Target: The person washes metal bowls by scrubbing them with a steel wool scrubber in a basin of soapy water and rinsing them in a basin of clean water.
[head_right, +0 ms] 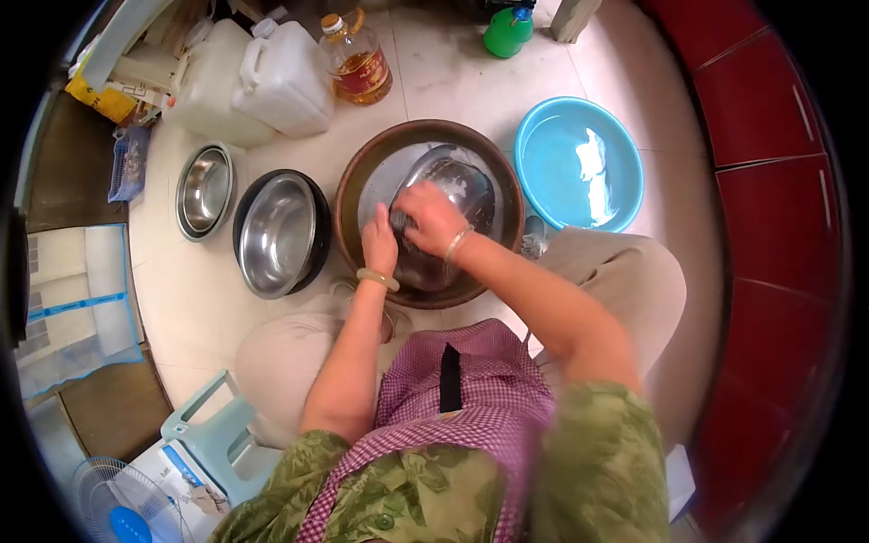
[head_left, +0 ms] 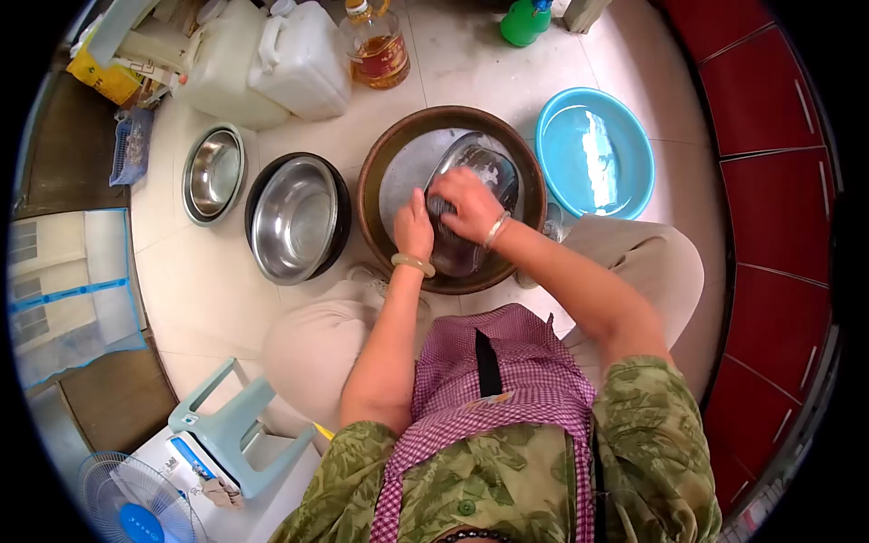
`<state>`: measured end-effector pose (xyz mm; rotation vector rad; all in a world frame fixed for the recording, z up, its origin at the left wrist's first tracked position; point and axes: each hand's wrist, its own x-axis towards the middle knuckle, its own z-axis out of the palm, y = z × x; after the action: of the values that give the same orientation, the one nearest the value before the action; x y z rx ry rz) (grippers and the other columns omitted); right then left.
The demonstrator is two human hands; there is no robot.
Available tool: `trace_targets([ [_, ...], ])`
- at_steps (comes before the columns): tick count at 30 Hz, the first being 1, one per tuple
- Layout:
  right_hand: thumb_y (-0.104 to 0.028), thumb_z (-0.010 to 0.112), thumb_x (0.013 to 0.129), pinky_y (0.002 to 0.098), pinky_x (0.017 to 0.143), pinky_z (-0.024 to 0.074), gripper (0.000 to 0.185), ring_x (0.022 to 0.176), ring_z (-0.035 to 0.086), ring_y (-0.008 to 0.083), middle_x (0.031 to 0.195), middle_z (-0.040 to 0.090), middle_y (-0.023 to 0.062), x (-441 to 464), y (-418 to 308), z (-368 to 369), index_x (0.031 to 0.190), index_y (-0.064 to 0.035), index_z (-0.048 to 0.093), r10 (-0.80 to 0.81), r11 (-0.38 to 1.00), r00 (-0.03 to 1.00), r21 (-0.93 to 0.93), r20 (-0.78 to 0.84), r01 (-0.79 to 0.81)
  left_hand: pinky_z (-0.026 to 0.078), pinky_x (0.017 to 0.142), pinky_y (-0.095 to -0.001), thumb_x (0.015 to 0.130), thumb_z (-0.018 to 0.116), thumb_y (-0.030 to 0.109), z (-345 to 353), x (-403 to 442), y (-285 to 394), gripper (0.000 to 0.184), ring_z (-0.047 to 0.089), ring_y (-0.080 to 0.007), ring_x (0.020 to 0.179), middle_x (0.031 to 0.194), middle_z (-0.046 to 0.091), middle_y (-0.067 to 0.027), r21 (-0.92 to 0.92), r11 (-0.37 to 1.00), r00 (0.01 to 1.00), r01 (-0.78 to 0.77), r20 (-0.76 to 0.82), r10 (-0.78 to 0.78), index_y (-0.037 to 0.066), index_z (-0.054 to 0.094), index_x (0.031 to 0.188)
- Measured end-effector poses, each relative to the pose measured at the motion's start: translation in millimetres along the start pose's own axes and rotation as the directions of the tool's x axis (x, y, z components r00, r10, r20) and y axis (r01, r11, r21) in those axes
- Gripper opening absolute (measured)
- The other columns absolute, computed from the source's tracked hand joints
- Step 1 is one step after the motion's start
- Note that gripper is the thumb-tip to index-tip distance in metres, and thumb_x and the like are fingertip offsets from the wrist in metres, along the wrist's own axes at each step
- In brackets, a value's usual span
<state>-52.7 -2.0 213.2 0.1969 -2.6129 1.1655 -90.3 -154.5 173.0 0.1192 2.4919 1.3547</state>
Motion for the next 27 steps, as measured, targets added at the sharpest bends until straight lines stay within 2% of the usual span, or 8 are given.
trace_targets([
  [5, -0.024, 0.066, 0.069, 0.0411, 0.092, 0.0464, 0.042, 0.108, 0.056, 0.0382, 0.106, 0.061, 0.0213, 50, 117, -10, 0.107, -0.0063, 0.066, 0.723, 0.679, 0.686, 0.1, 0.08, -0.727, 0.038, 0.065, -0.0515, 0.099, 0.035, 0.044, 8, -11, -3, 0.066, 0.051, -0.0488, 0.068, 0.07, 0.054, -0.0324, 0.017, 0.996, 0.995, -0.084, -0.058, 0.085, -0.011, 0.057, 0.07],
  [7, -0.024, 0.066, 0.068, 0.0417, 0.09, 0.0472, 0.04, 0.104, 0.057, 0.0384, 0.107, 0.06, 0.0217, 52, 110, 1, 0.104, -0.0073, 0.067, 0.727, 0.683, 0.681, -0.004, -0.085, -0.73, 0.034, 0.062, -0.0495, 0.1, 0.036, 0.043, 3, -12, -7, 0.065, 0.041, -0.039, 0.061, 0.063, 0.048, -0.0292, -0.029, 1.0, 1.0, -0.011, -0.026, 0.01, -0.012, 0.051, 0.069],
  [11, -0.013, 0.068, 0.061, 0.0419, 0.097, 0.042, 0.036, 0.105, 0.053, 0.0372, 0.104, 0.059, 0.0198, 17, 22, 5, 0.095, -0.005, 0.064, 0.015, 1.0, 0.999, -0.022, 0.042, -0.014, 0.032, 0.06, -0.049, 0.101, 0.034, 0.043, 3, -19, -9, 0.066, 0.037, -0.0355, 0.057, 0.061, 0.046, -0.0282, -0.065, 0.998, 0.998, -0.021, -0.056, 0.017, -0.012, 0.048, 0.067],
  [13, -0.015, 0.067, 0.063, 0.0416, 0.095, 0.0437, 0.035, 0.103, 0.055, 0.0369, 0.104, 0.06, 0.0197, 16, 29, -5, 0.096, -0.0036, 0.065, -0.022, 1.0, 1.0, -0.013, 0.004, 0.022, 0.032, 0.061, -0.049, 0.101, 0.034, 0.044, 7, -26, -10, 0.067, 0.039, -0.0361, 0.057, 0.062, 0.046, -0.0285, -0.028, 0.998, 0.997, -0.063, -0.053, 0.061, -0.012, 0.048, 0.066],
  [16, -0.025, 0.064, 0.071, 0.0405, 0.091, 0.0473, 0.036, 0.099, 0.061, 0.0355, 0.102, 0.065, 0.0198, 51, 102, -18, 0.099, -0.0022, 0.065, 0.642, 0.764, 0.763, 0.015, 0.078, -0.645, 0.035, 0.06, -0.0481, 0.1, 0.034, 0.045, 11, -29, -7, 0.066, 0.039, -0.0386, 0.057, 0.062, 0.046, -0.0287, -0.02, 0.993, 0.993, -0.113, -0.045, 0.112, -0.01, 0.048, 0.067],
  [19, -0.028, 0.063, 0.07, 0.0397, 0.09, 0.0478, 0.036, 0.098, 0.062, 0.0352, 0.102, 0.066, 0.02, 57, 106, -11, 0.098, -0.005, 0.066, 0.668, 0.744, 0.742, -0.056, 0.058, -0.666, 0.037, 0.06, -0.047, 0.101, 0.033, 0.045, 12, -24, -10, 0.066, 0.04, -0.0385, 0.056, 0.061, 0.046, -0.0283, 0.003, 0.997, 0.997, -0.079, -0.028, 0.079, -0.009, 0.047, 0.067],
  [23, -0.012, 0.065, 0.059, 0.0429, 0.094, 0.0432, 0.036, 0.102, 0.055, 0.0338, 0.101, 0.063, 0.0131, 14, 19, 14, 0.095, -0.008, 0.064, -0.116, 0.992, 0.979, 0.06, 0.168, 0.107, 0.03, 0.058, -0.0485, 0.1, 0.032, 0.048, 12, -19, -22, 0.069, 0.037, -0.0277, 0.054, 0.056, 0.041, -0.0226, -0.15, 0.988, 0.997, -0.026, -0.08, 0.014, -0.009, 0.045, 0.065],
  [27, -0.012, 0.066, 0.061, 0.0438, 0.09, 0.0445, 0.03, 0.099, 0.055, 0.0349, 0.096, 0.062, 0.0159, 19, 24, 12, 0.09, -0.0069, 0.065, -0.086, 0.996, 0.994, 0.043, 0.067, 0.083, 0.029, 0.057, -0.0469, 0.1, 0.028, 0.052, 13, -25, -16, 0.07, 0.03, -0.025, 0.057, 0.054, 0.035, -0.0155, -0.174, 0.984, 0.989, -0.035, -0.15, 0.009, -0.006, 0.04, 0.063],
])
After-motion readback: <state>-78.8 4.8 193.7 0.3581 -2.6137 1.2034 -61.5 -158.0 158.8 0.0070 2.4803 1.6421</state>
